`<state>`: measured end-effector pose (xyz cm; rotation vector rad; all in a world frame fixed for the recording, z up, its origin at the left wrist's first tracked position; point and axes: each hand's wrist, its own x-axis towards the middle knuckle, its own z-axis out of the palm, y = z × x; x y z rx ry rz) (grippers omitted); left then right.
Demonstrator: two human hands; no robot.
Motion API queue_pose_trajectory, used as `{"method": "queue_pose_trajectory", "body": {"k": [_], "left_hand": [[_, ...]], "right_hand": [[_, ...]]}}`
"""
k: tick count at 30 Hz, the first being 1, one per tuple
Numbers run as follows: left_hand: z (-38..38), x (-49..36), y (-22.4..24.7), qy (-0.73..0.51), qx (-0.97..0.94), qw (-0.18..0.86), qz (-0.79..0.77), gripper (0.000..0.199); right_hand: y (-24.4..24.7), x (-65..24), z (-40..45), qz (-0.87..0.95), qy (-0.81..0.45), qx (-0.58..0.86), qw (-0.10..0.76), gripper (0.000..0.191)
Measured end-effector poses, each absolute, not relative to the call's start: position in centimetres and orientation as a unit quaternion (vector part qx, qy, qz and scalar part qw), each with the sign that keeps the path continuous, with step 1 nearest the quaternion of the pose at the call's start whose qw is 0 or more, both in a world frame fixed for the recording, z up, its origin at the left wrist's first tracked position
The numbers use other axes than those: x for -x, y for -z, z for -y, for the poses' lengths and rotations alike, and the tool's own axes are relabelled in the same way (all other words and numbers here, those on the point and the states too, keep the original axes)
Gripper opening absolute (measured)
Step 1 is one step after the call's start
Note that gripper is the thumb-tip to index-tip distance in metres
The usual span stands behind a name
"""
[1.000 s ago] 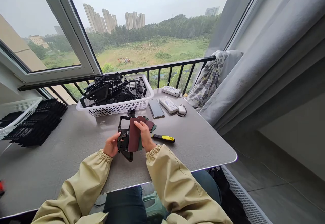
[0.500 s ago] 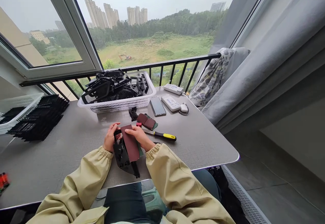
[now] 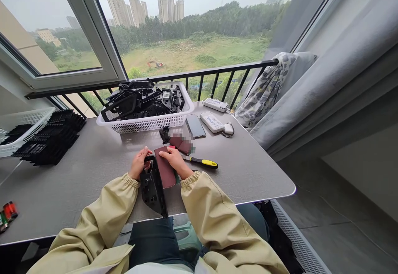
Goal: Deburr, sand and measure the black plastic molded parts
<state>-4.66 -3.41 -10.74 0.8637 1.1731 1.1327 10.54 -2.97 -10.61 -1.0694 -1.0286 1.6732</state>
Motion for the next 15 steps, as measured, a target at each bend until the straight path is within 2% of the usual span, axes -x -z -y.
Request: {"method": "queue_pose_trajectory", "body": {"k": [15], "left_hand": [[3.36,4.60,11.10,-0.455,-0.404,0.571,-0.551,0.055]], "right_hand": [[10.34,-10.79,3.06,0.495,-0.630,0.435,0.411,0.027]]}}
